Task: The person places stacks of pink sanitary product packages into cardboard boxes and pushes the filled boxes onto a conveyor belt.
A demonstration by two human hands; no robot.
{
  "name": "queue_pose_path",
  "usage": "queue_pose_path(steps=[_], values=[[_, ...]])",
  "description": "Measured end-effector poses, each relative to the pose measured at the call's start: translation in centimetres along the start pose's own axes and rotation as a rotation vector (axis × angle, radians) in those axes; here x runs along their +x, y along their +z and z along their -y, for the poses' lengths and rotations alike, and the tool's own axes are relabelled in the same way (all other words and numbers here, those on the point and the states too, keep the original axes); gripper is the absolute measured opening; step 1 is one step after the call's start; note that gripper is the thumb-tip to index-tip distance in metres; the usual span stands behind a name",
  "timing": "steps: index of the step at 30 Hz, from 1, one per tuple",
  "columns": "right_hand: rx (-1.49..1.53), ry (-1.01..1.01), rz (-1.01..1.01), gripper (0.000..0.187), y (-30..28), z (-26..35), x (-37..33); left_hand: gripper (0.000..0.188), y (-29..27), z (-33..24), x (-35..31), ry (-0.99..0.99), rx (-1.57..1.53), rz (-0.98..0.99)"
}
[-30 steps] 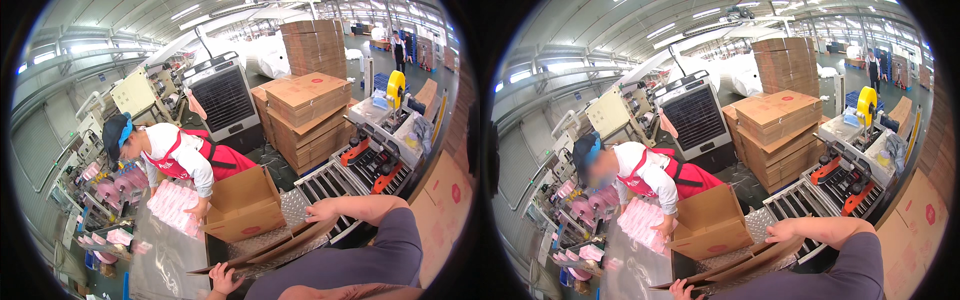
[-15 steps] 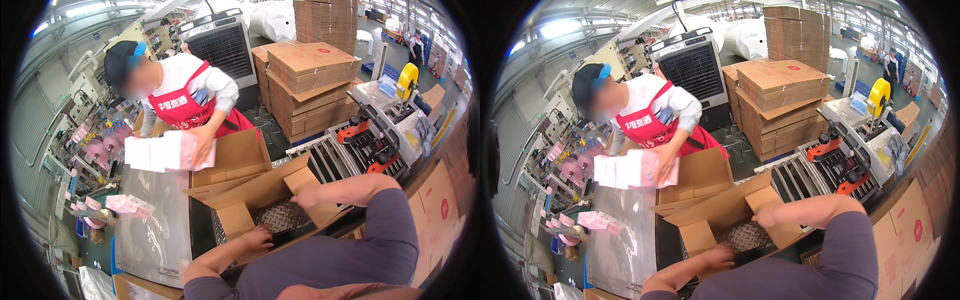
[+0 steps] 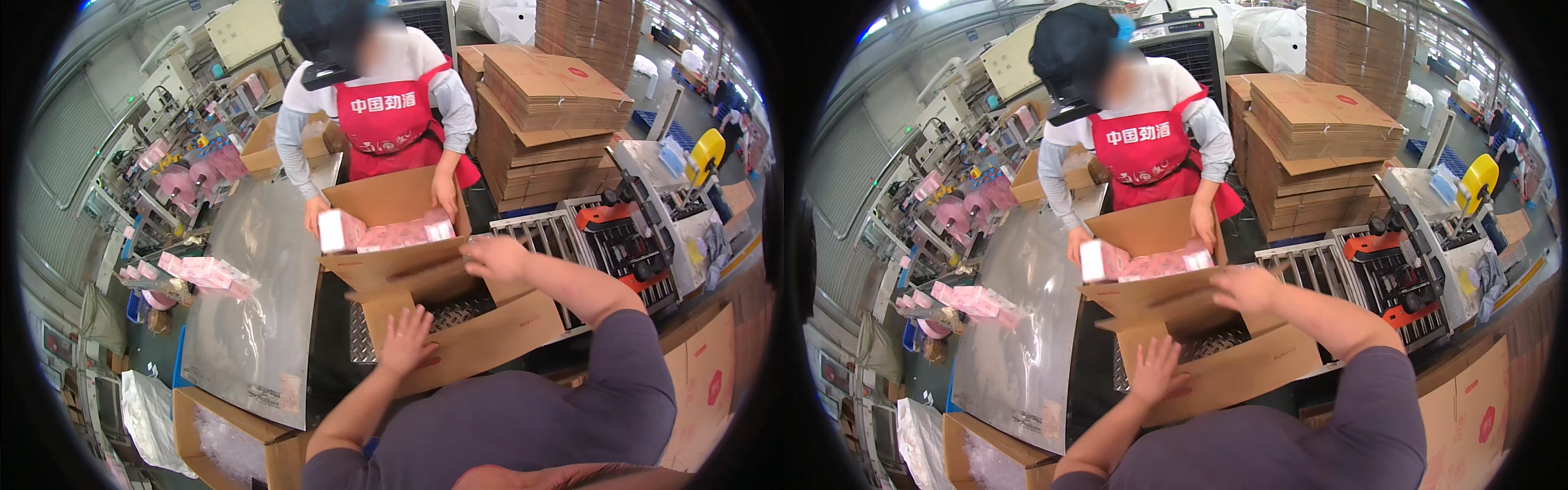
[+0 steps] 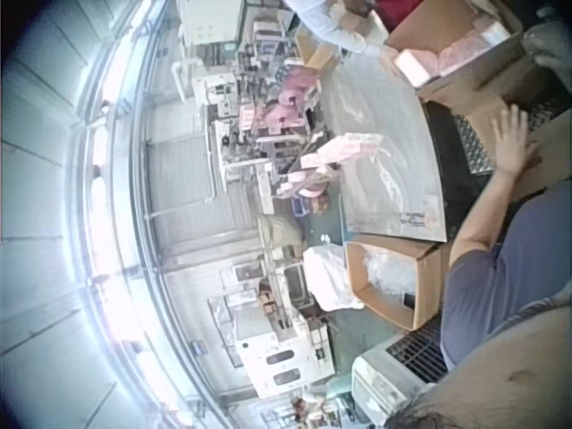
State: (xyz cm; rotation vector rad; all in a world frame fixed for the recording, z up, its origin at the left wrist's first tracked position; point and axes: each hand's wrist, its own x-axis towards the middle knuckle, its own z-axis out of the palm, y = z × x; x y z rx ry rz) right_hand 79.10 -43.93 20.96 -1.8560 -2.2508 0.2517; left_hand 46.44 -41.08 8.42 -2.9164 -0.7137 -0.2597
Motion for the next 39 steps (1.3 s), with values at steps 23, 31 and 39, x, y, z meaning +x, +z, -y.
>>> queue_pose_path(steps=[23, 31, 39], values=[[1.486, 0.705, -0.285, 0.041, 6.2, -0.3, -17.5, 0.1, 2.0, 16.6, -3.5, -0.942, -2.147, 0.637], [0.573, 0.346, 0.29, 0.059, 13.0, 19.1, 5.6, 0.099, 5.8, 16.2, -2.9, -0.92, -1.948, 0.601], [0.714, 0.126, 0.173, 0.046, 16.6, 17.4, 7.1, 0.054, 5.2, 15.0, -2.2, -0.665, -1.281, 0.314]])
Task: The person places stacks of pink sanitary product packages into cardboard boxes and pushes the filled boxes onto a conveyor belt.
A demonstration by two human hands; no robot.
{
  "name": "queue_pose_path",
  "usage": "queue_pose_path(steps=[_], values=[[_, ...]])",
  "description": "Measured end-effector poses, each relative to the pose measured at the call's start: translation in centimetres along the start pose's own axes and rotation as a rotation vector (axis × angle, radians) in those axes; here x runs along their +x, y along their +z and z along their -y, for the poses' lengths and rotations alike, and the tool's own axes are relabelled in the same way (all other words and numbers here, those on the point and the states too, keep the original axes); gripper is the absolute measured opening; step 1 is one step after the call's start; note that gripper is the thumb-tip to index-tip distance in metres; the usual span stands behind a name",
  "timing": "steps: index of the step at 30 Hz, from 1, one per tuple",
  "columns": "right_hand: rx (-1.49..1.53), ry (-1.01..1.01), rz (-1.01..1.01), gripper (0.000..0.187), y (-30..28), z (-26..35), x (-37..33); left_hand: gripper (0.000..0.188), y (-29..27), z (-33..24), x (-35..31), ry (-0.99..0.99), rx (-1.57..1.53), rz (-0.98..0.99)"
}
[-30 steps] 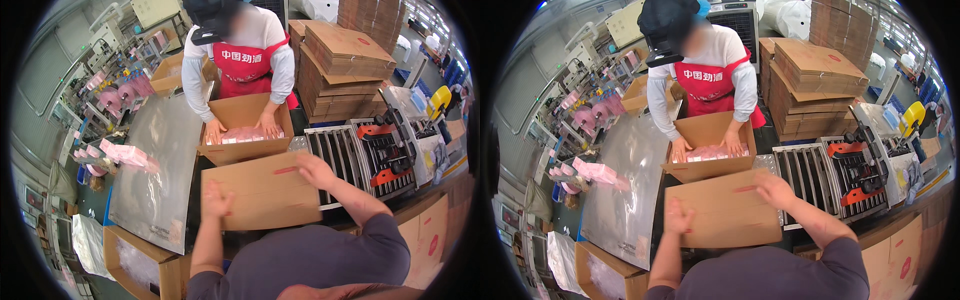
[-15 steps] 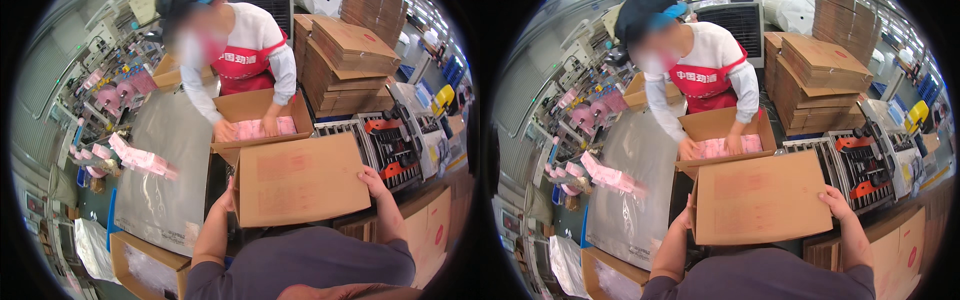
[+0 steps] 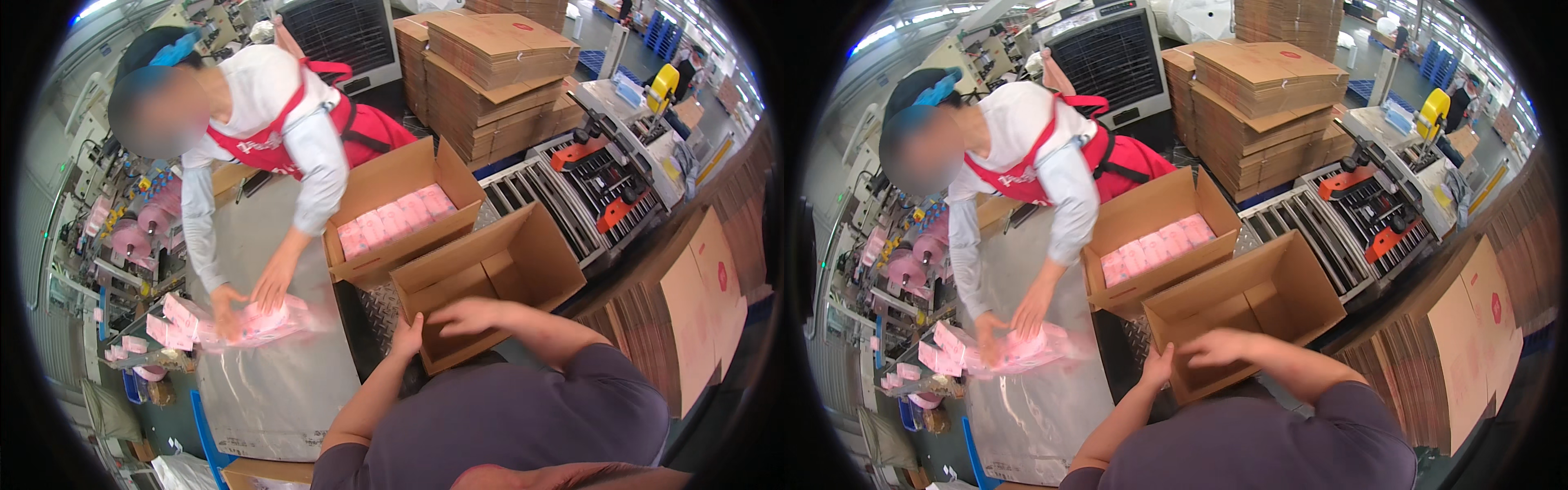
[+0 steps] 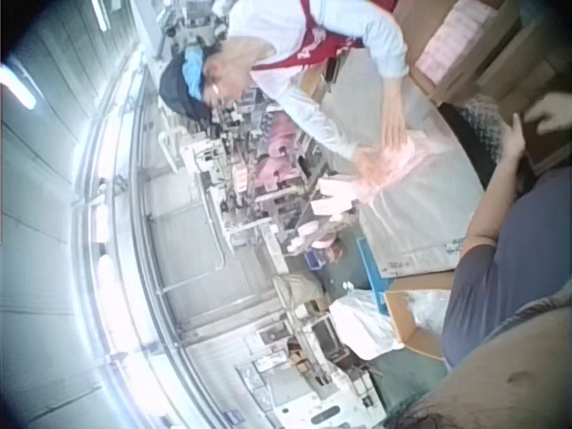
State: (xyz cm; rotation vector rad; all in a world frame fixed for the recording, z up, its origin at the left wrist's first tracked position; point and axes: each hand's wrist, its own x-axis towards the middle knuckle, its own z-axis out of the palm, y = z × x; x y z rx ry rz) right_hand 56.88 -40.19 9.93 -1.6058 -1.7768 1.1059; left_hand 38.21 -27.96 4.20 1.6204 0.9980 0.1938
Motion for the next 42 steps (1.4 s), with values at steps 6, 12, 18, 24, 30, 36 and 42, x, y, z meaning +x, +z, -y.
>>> queue_pose_path(steps=[6, 12, 18, 24, 30, 36, 42], values=[[-0.372, 1.203, -0.801, 0.061, -10.8, -9.4, -15.1, 0.042, -2.2, 8.9, 5.0, -0.016, -0.044, -0.029], [-0.133, 0.989, -0.881, 0.052, -14.0, -24.8, -22.1, 0.062, -5.5, 10.3, 4.3, -0.158, 0.796, -0.353], [0.314, 1.121, -0.869, 0.068, -12.6, -31.4, -23.0, 0.077, 1.3, 20.7, 9.0, -0.454, 0.364, -0.181], [0.23, 0.934, -0.816, 0.058, -10.7, -26.9, -15.3, 0.094, -7.4, 12.3, -0.6, -0.549, -0.236, 0.003], [-0.949, 0.976, -0.376, 0.103, -6.1, -17.6, -9.6, 0.075, -10.8, 6.3, -8.2, -0.47, -0.399, 0.099], [0.423, 0.726, 0.015, 0.06, -1.1, -23.6, -8.8, 0.069, -9.0, 7.7, -8.9, -0.402, -0.395, -0.084], [0.07, 1.021, 0.114, 0.053, -2.7, -23.6, -8.2, 0.052, -15.0, 6.5, -19.1, -0.183, -0.34, -0.607]])
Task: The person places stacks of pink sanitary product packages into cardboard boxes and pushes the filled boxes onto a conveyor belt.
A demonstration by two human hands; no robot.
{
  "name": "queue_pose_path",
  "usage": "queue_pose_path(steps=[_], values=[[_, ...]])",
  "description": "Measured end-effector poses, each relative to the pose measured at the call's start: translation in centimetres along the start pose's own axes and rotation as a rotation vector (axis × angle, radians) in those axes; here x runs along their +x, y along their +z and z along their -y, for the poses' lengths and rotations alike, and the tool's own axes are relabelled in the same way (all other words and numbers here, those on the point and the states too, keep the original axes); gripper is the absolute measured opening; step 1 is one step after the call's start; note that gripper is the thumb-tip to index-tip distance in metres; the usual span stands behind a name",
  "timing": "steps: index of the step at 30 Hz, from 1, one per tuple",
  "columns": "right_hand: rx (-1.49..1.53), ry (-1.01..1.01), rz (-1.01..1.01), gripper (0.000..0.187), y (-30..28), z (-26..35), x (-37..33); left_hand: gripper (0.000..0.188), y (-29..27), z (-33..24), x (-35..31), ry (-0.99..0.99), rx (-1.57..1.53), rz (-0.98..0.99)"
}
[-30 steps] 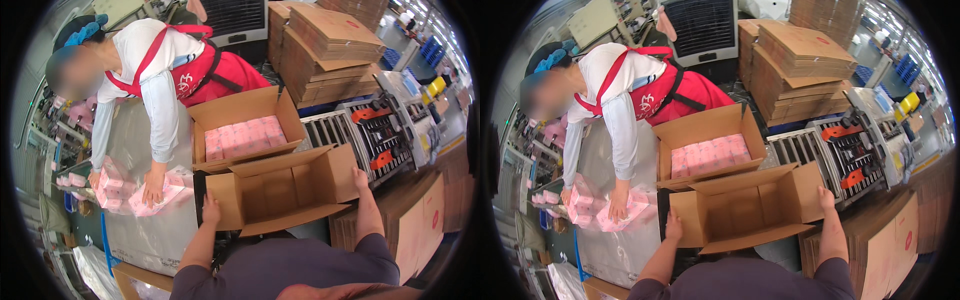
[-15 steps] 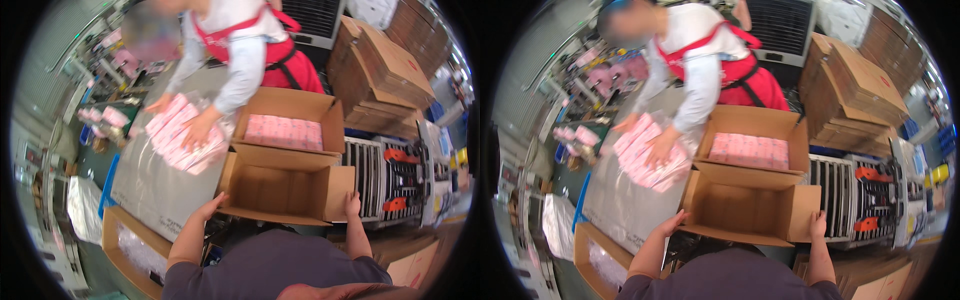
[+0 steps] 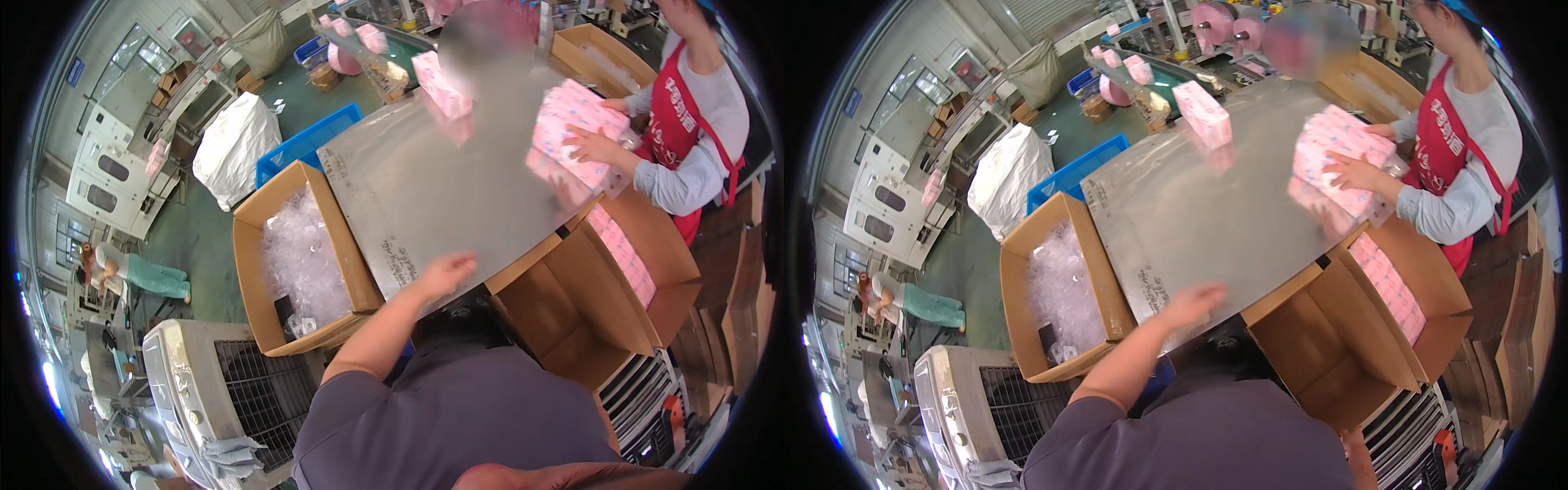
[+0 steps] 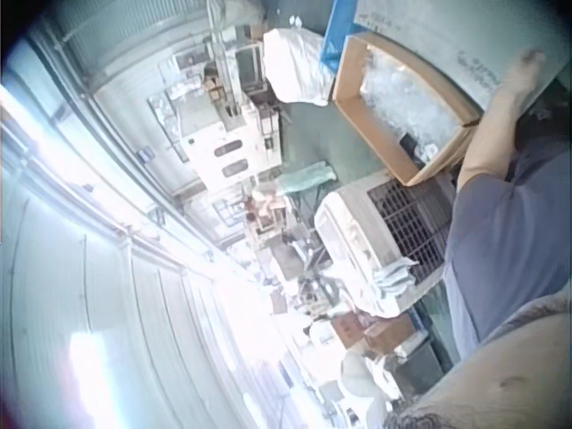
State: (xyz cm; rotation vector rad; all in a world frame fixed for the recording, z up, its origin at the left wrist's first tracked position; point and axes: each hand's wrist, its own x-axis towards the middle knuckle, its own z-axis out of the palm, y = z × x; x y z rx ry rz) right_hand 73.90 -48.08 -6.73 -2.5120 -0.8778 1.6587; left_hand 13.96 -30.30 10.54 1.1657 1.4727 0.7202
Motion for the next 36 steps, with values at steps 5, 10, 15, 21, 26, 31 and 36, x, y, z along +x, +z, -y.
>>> queue_pose_path(steps=[5, 10, 15, 21, 26, 31, 36], values=[[-0.223, 0.087, -0.222, 0.048, -0.7, 3.1, -3.2, 0.028, -18.3, 10.8, -6.8, 0.039, 0.215, -0.997], [-0.257, 0.088, -0.281, 0.046, -2.2, 3.6, -5.0, 0.065, -22.0, 19.8, -13.8, -0.602, 0.588, -0.72], [-0.3, 0.041, -0.288, 0.044, -2.3, 4.9, -5.0, 0.054, -20.7, 24.4, -14.0, -0.576, 0.681, -0.582], [-0.324, -0.088, -0.29, 0.043, -1.9, 8.4, -3.7, 0.03, -21.6, 22.2, -15.5, -0.512, -0.004, -0.762], [-0.351, -0.242, -0.272, 0.041, -1.9, 14.2, -1.9, 0.024, -22.2, 20.6, -18.9, -0.393, -0.425, -0.854], [-0.362, -0.398, -0.301, 0.04, -3.0, 22.4, -1.7, 0.022, -21.2, 17.6, -19.2, -0.31, -0.731, -0.85], [-0.382, -0.587, -0.347, 0.038, -5.2, 34.5, -2.4, 0.019, -21.2, 18.7, -19.8, -0.295, -0.729, -0.838]])
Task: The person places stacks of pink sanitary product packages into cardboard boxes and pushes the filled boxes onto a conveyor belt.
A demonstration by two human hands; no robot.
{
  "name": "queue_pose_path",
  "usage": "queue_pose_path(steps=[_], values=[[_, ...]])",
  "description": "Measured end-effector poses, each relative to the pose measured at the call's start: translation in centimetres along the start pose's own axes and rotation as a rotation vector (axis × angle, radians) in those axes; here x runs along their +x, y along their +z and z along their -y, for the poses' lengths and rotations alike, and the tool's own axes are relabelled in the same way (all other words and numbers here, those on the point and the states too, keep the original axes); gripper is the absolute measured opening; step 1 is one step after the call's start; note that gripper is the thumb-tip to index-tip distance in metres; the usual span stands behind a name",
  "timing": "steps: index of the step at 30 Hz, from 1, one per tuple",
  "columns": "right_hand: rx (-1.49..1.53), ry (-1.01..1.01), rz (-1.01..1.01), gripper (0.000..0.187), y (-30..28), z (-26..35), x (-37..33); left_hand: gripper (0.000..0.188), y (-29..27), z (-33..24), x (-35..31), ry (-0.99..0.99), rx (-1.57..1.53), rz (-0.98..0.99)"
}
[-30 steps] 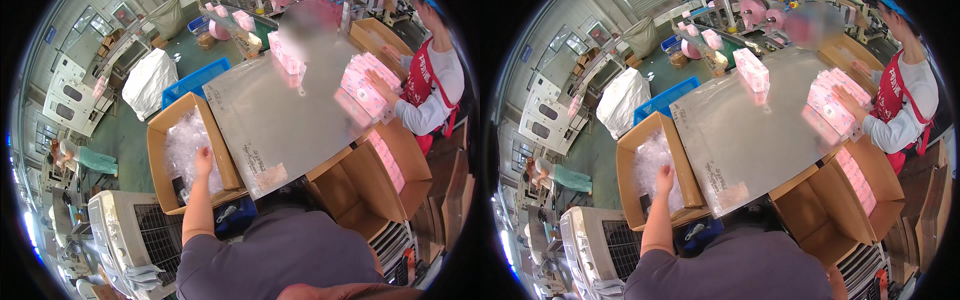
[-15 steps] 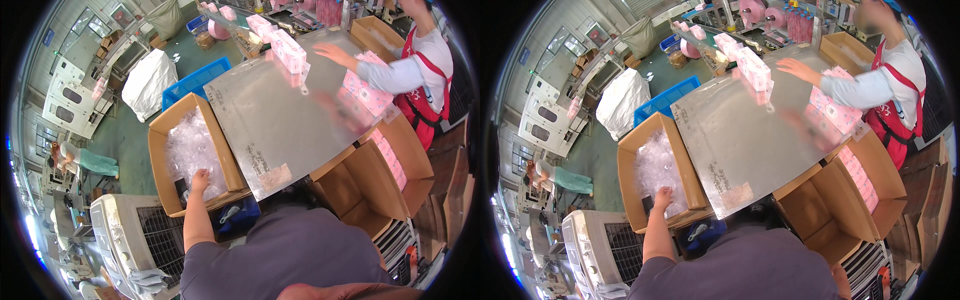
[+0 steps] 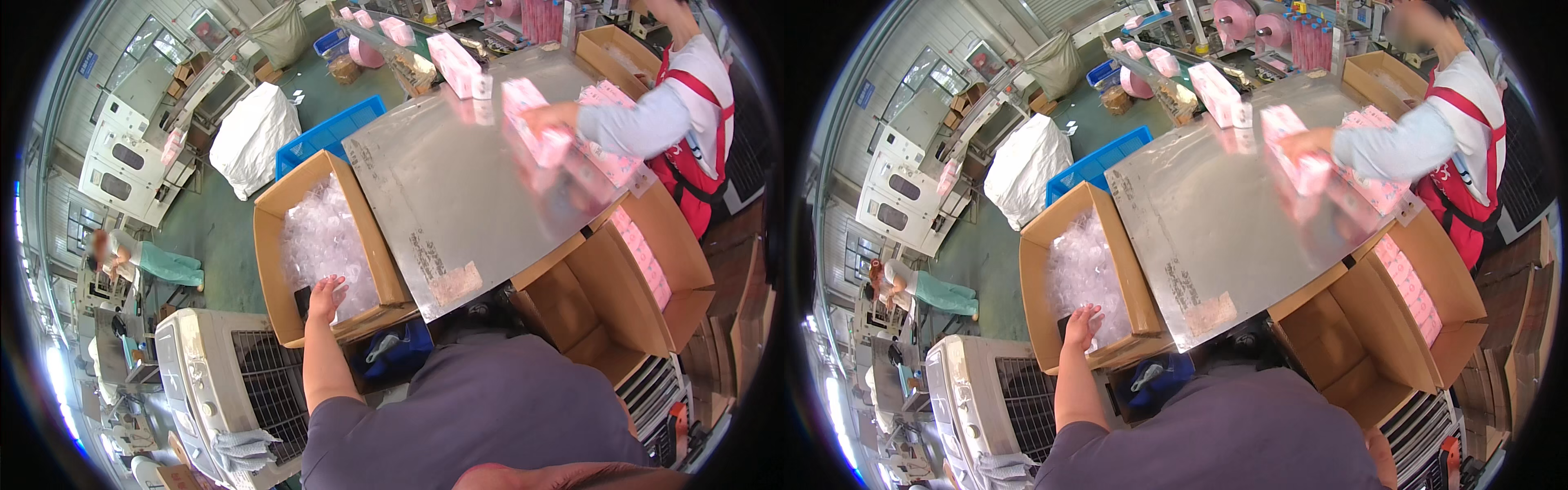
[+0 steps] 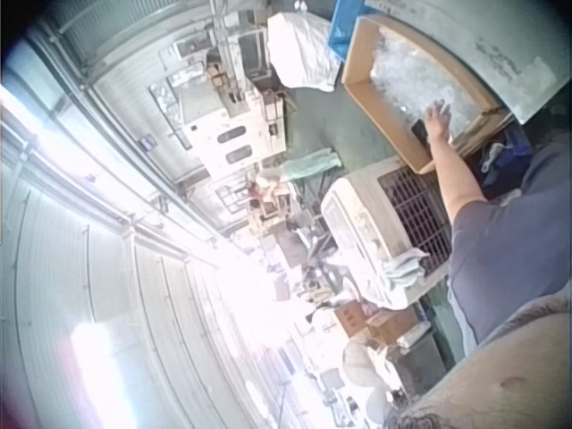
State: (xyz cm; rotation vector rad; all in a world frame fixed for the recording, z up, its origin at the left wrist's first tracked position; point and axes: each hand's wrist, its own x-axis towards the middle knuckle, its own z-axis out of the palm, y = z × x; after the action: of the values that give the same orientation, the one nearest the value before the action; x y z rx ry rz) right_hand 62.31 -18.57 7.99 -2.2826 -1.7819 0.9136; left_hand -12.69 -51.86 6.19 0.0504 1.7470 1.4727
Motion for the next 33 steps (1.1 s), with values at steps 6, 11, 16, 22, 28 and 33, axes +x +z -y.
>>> queue_pose_path(steps=[6, 11, 16, 22, 28, 33], values=[[0.011, -0.148, -0.128, 0.037, -6.9, 9.9, 5.8, 0.025, -0.6, 0.8, 1.9, -0.052, 0.046, 0.102], [-0.012, -0.184, -0.146, 0.036, -8.2, 12.0, 6.1, 0.028, 2.7, 0.3, 2.1, -0.141, 0.037, 0.216], [-0.06, -0.007, -0.068, 0.035, -2.0, -0.8, -1.1, 0.026, 6.1, 1.5, 5.8, -0.121, 0.123, 0.281], [-0.116, 0.254, 0.096, 0.034, 5.6, -15.4, -10.9, 0.017, 0.0, -1.2, 2.3, 0.018, -0.246, 0.114], [-0.11, 0.409, 0.167, 0.033, 9.2, -22.4, -16.5, 0.018, 8.7, -5.3, -1.3, 0.076, -0.345, 0.433], [-0.176, 0.411, 0.212, 0.032, 10.4, -23.9, -18.0, 0.023, 29.5, -1.6, -7.6, 0.141, -0.039, 0.71]])
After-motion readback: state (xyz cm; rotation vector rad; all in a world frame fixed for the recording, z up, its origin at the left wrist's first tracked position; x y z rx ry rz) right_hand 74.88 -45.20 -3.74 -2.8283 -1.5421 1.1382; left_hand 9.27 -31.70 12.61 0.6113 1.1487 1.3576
